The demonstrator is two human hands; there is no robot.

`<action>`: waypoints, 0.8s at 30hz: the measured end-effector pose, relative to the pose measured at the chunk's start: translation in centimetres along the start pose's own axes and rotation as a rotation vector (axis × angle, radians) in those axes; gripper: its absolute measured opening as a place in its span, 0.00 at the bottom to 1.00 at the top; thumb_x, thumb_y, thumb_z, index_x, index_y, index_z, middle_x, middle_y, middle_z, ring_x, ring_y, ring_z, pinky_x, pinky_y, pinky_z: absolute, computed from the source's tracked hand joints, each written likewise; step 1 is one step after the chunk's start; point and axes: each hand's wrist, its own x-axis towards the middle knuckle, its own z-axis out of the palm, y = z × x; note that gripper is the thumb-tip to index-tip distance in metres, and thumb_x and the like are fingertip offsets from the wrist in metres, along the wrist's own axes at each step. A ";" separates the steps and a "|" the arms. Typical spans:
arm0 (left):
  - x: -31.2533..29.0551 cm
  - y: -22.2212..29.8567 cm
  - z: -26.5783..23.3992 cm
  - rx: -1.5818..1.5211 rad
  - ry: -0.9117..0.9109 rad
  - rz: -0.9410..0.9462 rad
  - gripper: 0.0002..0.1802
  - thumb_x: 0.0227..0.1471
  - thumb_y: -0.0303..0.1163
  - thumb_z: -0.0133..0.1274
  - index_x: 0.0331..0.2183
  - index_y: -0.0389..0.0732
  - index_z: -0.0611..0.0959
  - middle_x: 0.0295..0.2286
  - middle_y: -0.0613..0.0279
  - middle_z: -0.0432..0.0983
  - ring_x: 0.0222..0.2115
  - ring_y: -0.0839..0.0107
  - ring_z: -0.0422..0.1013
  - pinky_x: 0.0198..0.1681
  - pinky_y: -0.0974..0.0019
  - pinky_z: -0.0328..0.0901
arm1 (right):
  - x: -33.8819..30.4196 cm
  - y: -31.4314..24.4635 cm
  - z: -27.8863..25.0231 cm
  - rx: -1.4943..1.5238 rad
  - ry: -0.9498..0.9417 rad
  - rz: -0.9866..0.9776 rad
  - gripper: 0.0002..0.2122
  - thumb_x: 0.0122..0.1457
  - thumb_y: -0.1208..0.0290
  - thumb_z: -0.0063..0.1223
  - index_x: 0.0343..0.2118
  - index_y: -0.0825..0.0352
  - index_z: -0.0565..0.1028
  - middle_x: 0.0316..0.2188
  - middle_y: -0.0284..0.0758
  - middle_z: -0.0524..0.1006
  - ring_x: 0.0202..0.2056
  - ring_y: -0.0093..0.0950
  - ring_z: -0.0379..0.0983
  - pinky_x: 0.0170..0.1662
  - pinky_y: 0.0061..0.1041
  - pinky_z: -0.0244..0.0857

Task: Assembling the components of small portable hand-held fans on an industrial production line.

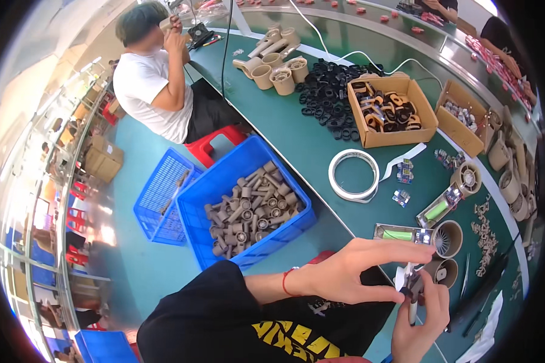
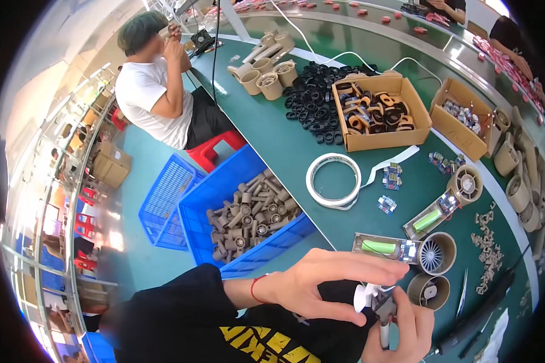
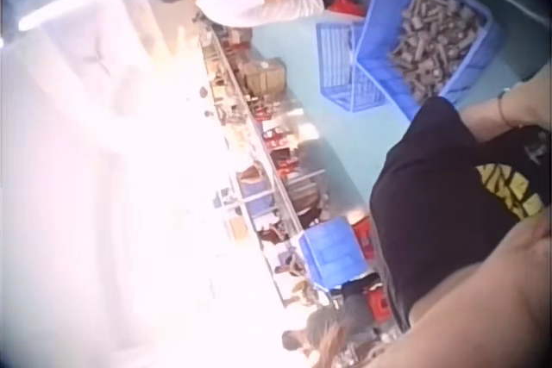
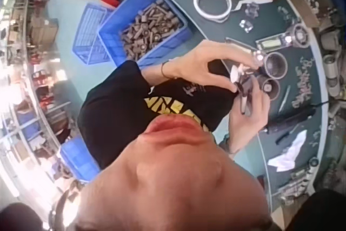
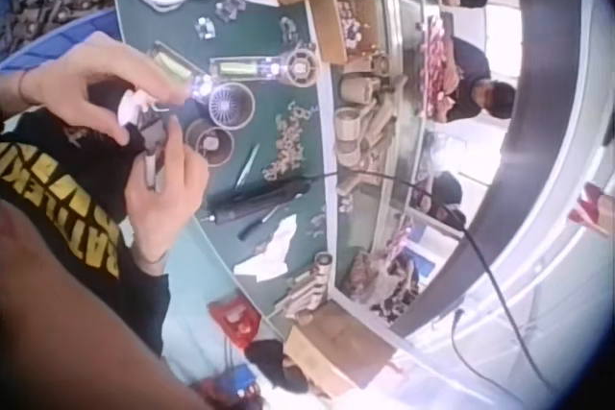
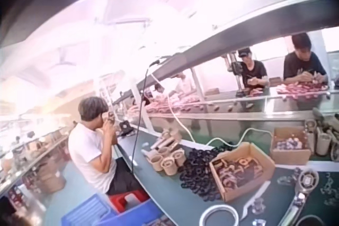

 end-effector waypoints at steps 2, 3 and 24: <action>0.3 0.2 -0.4 -0.006 -0.058 -0.039 0.27 0.40 0.21 0.66 0.46 0.34 0.78 0.52 0.43 0.70 0.52 0.52 0.69 0.54 0.56 0.65 | 0.0 -0.3 -0.2 -0.052 0.035 -0.008 0.19 0.49 0.80 0.57 0.47 0.65 0.76 0.35 0.42 0.74 0.37 0.42 0.73 0.41 0.33 0.67; 0.3 0.1 -0.8 -0.042 -0.081 -0.045 0.27 0.40 0.21 0.66 0.46 0.34 0.79 0.52 0.44 0.70 0.52 0.54 0.70 0.54 0.57 0.65 | 0.0 -0.4 0.2 -0.065 0.026 0.014 0.19 0.49 0.80 0.57 0.47 0.65 0.76 0.35 0.42 0.74 0.37 0.42 0.73 0.41 0.33 0.67; -0.7 -1.1 1.4 -0.652 -0.001 -0.257 0.23 0.44 0.12 0.58 0.43 0.35 0.71 0.56 0.35 0.60 0.56 0.43 0.63 0.59 0.49 0.60 | -0.6 1.8 0.2 -0.161 0.123 -0.061 0.26 0.35 0.80 0.61 0.44 0.61 0.79 0.26 0.29 0.67 0.28 0.29 0.64 0.33 0.29 0.56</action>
